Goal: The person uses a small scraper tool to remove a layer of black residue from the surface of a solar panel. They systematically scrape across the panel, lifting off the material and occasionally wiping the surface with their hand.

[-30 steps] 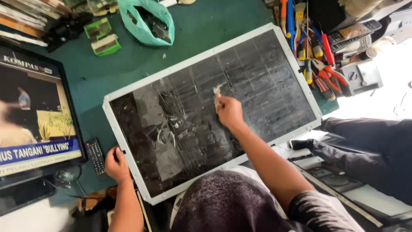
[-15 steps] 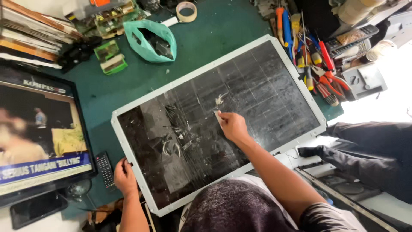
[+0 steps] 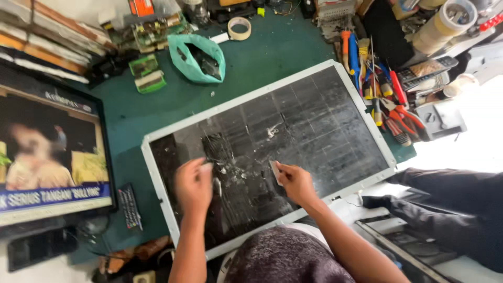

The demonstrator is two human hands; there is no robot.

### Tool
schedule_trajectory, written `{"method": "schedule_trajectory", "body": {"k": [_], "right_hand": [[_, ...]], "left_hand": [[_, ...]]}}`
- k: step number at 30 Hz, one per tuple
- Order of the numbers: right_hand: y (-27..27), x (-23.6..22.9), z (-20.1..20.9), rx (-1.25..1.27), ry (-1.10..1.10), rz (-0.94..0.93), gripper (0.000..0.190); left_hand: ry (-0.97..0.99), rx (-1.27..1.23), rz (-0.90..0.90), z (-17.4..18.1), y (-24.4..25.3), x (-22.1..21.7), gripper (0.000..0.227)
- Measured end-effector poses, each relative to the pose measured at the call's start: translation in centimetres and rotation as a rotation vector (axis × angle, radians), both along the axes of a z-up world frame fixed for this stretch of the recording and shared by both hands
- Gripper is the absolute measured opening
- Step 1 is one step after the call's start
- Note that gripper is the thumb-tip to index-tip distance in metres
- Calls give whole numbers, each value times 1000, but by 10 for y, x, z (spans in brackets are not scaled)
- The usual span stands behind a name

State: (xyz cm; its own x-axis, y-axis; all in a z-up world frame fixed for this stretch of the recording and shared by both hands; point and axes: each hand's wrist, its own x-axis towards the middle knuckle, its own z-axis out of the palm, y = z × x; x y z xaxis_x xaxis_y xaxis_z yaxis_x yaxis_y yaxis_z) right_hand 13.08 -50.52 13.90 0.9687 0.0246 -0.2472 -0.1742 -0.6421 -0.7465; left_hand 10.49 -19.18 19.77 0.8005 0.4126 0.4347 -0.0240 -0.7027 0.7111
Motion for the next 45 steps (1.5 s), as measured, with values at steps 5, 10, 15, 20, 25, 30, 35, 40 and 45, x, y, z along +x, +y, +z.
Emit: {"method": "schedule_trajectory", "body": {"k": [5,10,15,20,25,30,35,40,45], "right_hand": [[-67,-47,-18,123,68,-176,37],[-107,-62,10,222,79,-258,41],[-123,-54,40,233,171,-209,48],[-168,-39,-3,394,76,-214,42],[-187,-15,-7,455,54,-145,42],[-193,9,2,393,41,-87,38],[-208,18,-12,390,49,-46,39],[-215,21,-14,378,84,7,39],[-214,29,-9,317,75,96,40]], "left_hand": [[205,133,-325,-37,-98,84,56],[439,325,-310,-64,-142,143,75],[641,269,-340,-95,-147,176,46],[775,453,-339,-92,-160,180,33],[871,551,-326,-99,-166,175,31],[409,697,-267,-136,-158,169,22],[440,660,-361,-110,-156,165,31],[724,594,-538,-56,-149,166,42],[898,616,-488,-66,-157,182,38]]}}
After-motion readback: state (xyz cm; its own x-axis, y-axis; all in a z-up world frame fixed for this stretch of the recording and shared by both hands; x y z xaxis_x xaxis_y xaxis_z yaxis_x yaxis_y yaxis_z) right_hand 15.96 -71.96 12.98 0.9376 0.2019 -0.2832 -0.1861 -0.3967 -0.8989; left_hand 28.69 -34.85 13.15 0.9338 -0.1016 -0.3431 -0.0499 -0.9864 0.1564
